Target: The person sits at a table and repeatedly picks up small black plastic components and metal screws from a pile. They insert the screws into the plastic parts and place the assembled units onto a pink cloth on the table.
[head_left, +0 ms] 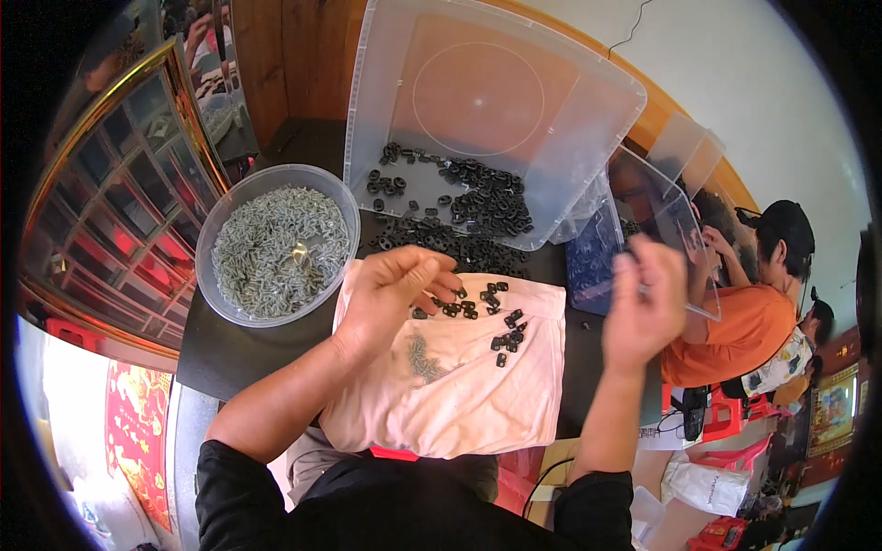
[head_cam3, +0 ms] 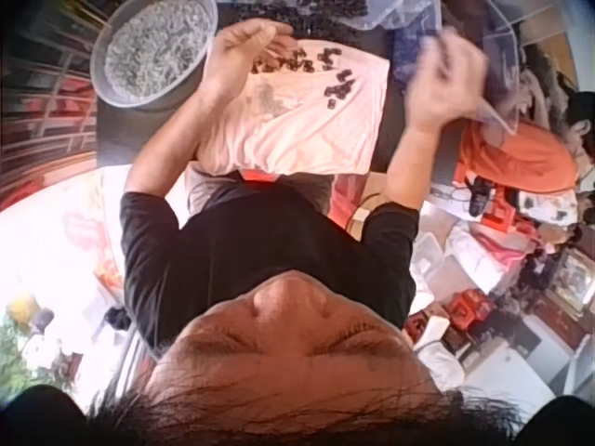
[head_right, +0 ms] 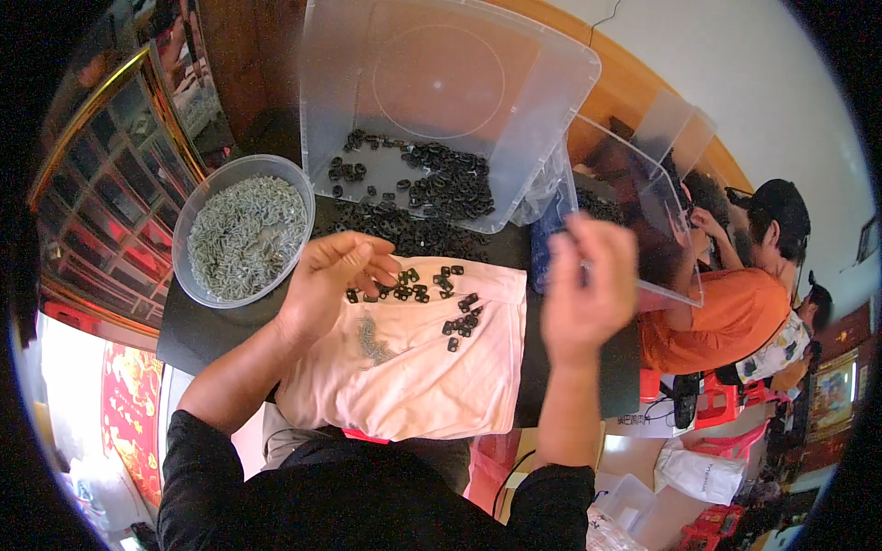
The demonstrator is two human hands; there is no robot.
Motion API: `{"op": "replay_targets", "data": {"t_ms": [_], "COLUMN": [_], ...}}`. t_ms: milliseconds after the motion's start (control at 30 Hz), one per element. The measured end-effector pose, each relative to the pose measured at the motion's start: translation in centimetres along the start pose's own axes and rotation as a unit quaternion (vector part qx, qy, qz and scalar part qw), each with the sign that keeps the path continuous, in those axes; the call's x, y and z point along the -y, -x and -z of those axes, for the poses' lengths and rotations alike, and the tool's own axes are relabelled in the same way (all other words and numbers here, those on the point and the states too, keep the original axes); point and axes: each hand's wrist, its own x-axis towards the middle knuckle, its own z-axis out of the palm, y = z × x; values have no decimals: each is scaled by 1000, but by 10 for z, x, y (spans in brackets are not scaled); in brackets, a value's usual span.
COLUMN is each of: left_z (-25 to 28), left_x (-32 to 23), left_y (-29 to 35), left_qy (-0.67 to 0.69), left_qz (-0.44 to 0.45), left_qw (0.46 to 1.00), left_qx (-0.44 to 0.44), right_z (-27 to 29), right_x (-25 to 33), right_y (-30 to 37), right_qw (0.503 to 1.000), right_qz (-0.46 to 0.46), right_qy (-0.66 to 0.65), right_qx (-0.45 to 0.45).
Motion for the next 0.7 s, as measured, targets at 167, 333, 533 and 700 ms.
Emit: {"op": "replay_targets", "data": {"t_ms": [167,333,533,700], "left_z": [1,3,5,5], "left_x": [5,7,9,8], "left_y": [-10,-10,-10,-5], "left_qy": [-25,-63,-138,-296], "left_qz": [-15,-22,-29,-90], "left_qw": [999,997,990,950], "left_qx": [-34,-36,-20,43], "right_z": [28,10,-55,-62], "right_x": [-82,-18,11,12], "right_y": [-26,-10,50,62], "right_qw": [996,995,906,884], "right_qz": [-71,79,-2,-12], "right_qy": [60,58,-142,-88], "right_qx": [15,24,399,460]}}
